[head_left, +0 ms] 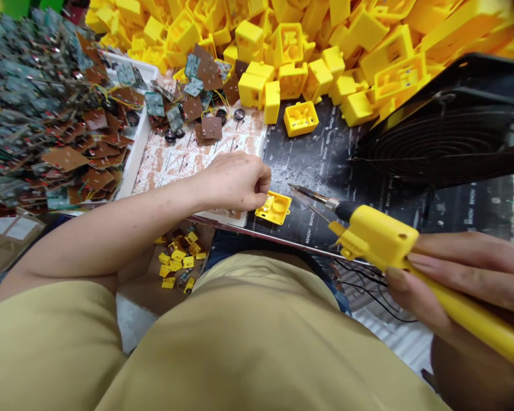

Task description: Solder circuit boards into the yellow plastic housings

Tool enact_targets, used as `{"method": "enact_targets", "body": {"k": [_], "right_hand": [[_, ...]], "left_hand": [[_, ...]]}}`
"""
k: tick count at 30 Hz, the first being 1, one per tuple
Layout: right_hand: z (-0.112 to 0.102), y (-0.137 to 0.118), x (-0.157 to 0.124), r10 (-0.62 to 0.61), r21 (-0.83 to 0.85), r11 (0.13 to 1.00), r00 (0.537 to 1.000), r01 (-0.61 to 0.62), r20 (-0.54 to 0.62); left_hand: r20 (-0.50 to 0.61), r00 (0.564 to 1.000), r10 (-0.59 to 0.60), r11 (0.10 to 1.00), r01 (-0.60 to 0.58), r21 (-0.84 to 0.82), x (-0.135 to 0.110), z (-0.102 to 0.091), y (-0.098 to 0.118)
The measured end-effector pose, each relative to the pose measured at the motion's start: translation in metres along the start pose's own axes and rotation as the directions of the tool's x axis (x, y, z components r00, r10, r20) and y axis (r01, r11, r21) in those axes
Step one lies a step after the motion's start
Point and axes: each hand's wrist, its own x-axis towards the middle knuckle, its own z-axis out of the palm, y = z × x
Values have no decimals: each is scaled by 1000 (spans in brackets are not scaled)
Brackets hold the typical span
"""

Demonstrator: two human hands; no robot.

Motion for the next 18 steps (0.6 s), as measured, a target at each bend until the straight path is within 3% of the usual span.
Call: {"method": "enact_targets", "body": {"k": [4, 7, 9, 10, 11, 12, 13, 15, 18], "right_hand": [[4, 3, 1, 52, -13, 999, 999, -52, -8], [5, -5, 0, 8, 10, 1000, 999, -9, 53], [9, -15, 0, 30, -13, 999, 1000, -30, 8], [12, -20, 0, 146, -58, 986, 980, -156, -137], [16, -24, 2, 251, -55, 962, 945, -267, -208], [21, -26, 3, 224, -60, 969, 953, -240, -202], [26, -25, 6, 95, -28, 995, 983, -101, -160], [36, -19, 13, -62, -9, 998, 995, 61, -77], [51, -5, 24, -128, -1, 992, 992, 128, -10]], "left_hand": [[-14, 1000, -4, 1000, 4, -14, 1, 2, -1], [-44, 999, 24, 999, -25, -26, 3, 5, 0], [-47, 998, 44, 999, -45, -30, 3, 6, 0], [-61, 997, 50, 998, -53, -38, 2, 5, -2], [-92, 994, 57, 997, -62, -53, 1, 4, -6], [-145, 987, 66, 994, -77, -76, -3, 3, -11], [-216, 974, 69, 990, -94, -106, -7, 2, -18], [-359, 932, 52, 977, -122, -174, -20, 2, -35], [-437, 899, 11, 958, -135, -254, -43, 16, -59]]}}
